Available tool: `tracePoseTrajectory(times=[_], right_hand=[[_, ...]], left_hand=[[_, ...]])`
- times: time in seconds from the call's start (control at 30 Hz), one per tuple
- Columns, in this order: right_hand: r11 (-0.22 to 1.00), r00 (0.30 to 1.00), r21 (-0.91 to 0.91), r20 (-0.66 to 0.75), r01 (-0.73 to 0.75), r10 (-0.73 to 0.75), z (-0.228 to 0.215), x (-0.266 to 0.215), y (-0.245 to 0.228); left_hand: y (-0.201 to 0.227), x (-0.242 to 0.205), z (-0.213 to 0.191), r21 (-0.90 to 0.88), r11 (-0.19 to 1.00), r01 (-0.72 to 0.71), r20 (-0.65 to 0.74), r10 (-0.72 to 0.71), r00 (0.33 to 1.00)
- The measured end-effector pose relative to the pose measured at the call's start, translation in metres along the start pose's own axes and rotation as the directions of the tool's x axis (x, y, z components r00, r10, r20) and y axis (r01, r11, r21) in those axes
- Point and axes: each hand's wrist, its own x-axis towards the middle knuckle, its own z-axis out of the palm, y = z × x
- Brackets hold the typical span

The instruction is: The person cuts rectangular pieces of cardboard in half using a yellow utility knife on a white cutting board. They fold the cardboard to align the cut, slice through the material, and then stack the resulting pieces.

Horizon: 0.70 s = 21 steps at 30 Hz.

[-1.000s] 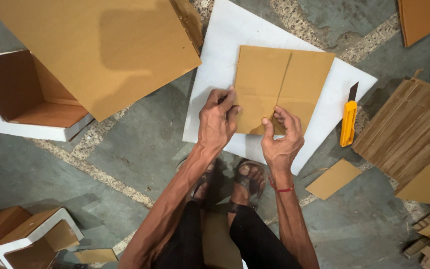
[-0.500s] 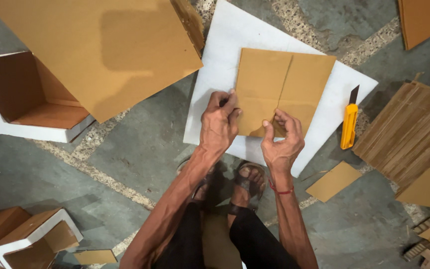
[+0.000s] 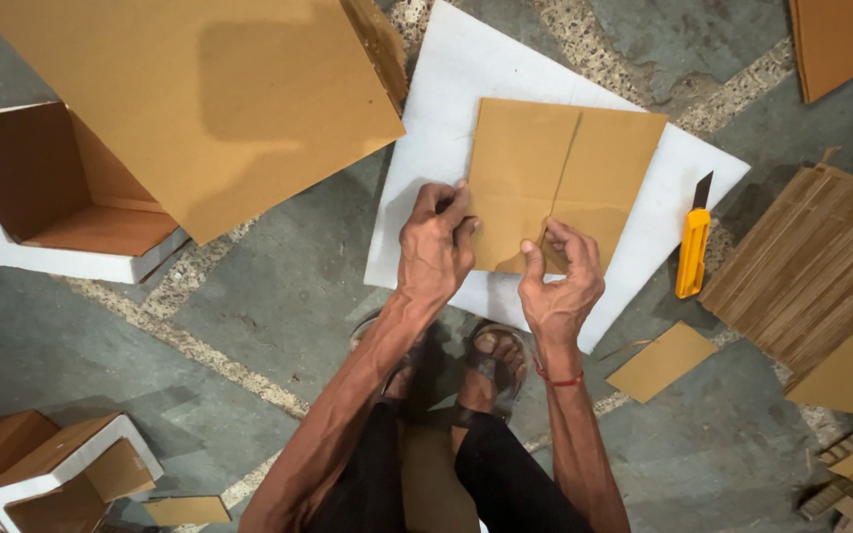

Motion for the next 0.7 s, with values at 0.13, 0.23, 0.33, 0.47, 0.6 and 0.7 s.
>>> tracePoseTrajectory(times=[0.13,0.23,0.33,0.47,0.6,0.7], right_hand=[[1.0,1.0,0.012,0.004,-0.018,0.018,0.0,-0.001,-0.001],[0.999,1.0,0.024,0.003,-0.03,0.03,0.001,0.0,-0.001],[1.0,1.0,0.012,-0.013,-0.019,0.019,0.002,0.001,-0.001],[1.0,1.0,-0.019,-0.018,0.006,-0.006,0.002,0.001,0.0],[1.0,1.0,-0.011,-0.013,-0.024,0.024,0.002,0.002,-0.002],[0.999,0.999,0.007,-0.01,-0.048,0.048,0.002,0.003,-0.003]], left_hand=[[0.0,-0.001,0.0,-0.001,1.0,-0.006,-0.001,0.006,1.0],[-0.001,-0.002,0.001,-0.007,1.0,-0.002,-0.004,0.002,1.0],[-0.002,-0.002,0.004,-0.006,1.0,0.009,-0.022,-0.009,1.0],[0.006,-0.001,0.004,0.054,0.997,0.059,0.003,-0.059,0.998],[0.021,0.009,0.003,0.18,0.963,0.201,0.155,-0.229,0.961],[0.026,0.019,0.005,0.461,0.872,-0.165,0.204,0.077,0.976]])
